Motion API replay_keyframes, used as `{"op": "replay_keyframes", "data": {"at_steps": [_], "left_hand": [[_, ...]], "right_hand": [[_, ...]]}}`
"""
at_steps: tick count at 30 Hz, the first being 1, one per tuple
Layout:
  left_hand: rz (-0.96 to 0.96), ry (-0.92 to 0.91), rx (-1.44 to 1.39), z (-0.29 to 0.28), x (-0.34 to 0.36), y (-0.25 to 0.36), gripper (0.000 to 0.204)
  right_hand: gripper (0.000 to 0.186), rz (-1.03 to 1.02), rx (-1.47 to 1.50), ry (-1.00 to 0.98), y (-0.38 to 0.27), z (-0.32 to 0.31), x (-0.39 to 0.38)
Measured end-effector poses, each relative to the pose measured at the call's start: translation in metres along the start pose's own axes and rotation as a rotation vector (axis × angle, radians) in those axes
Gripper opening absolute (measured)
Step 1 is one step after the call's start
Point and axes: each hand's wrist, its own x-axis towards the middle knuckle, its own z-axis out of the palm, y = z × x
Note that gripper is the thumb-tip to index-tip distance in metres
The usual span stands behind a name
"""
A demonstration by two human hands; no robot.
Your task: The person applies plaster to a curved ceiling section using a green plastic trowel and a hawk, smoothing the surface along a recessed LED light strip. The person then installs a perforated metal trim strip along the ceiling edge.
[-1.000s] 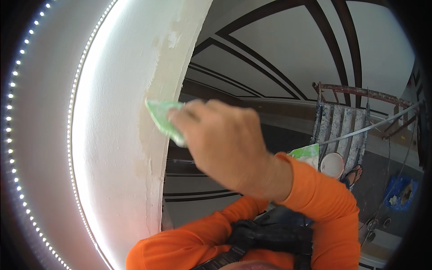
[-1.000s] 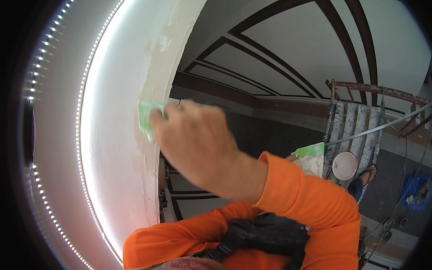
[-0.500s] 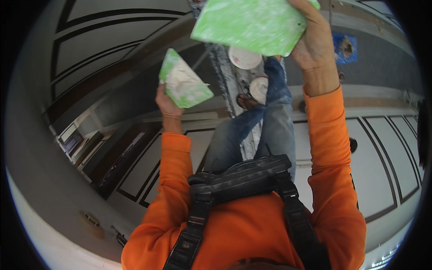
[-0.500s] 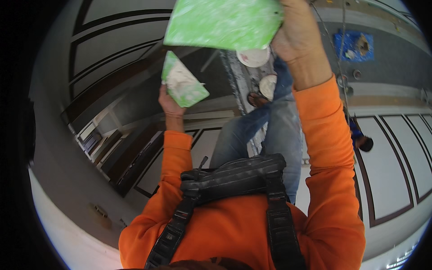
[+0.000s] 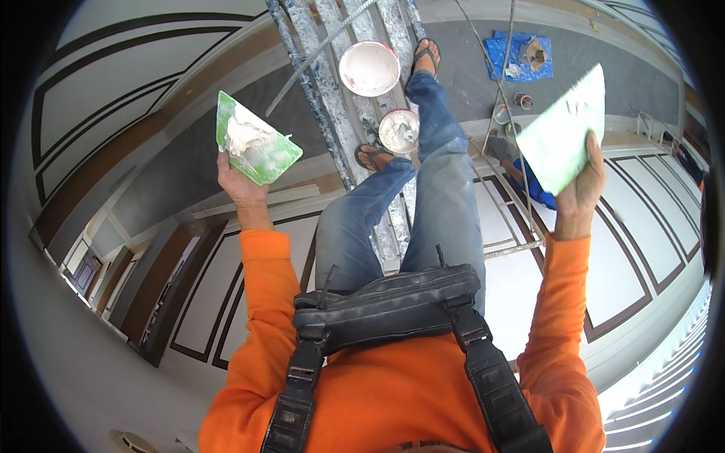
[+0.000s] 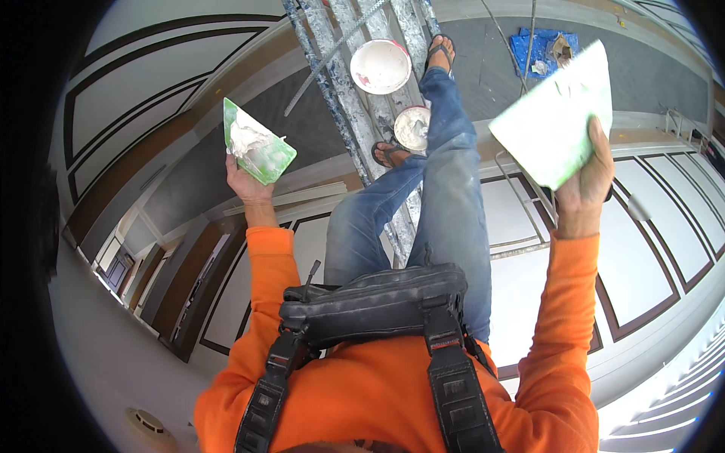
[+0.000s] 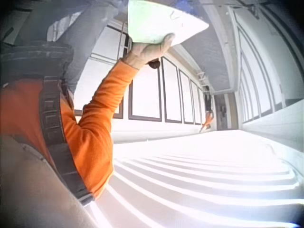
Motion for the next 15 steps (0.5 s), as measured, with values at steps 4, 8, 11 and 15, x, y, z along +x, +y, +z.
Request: {"op": "replay_keyframes", "data": {"at_steps": [4,8,11,15], "left_hand": [[0.006,0.109,0.071,-0.04,0.008,0.001,0.058],[-0.114,-0.234,-0.107,-0.067,0.007,-0.018,0.058],[-0.043,0.039,0.027,-0.081,0.004,-0.059,0.058],[-0.063,0.146,0.153,-0.052,0.009,-0.114,0.056]], "right_hand": [[0.044,-0.032,-0.108,0.001,-0.016,-0.014,-0.044],[0.044,-0.117,-0.086,0.081,-0.015,-0.005,-0.047],[0.049,-0.059,-0.14,0.028,-0.022,-0.039,-0.049],[0.059,-0.064,-0.54,0.213,0.024,-0.055,-0.027]]}}
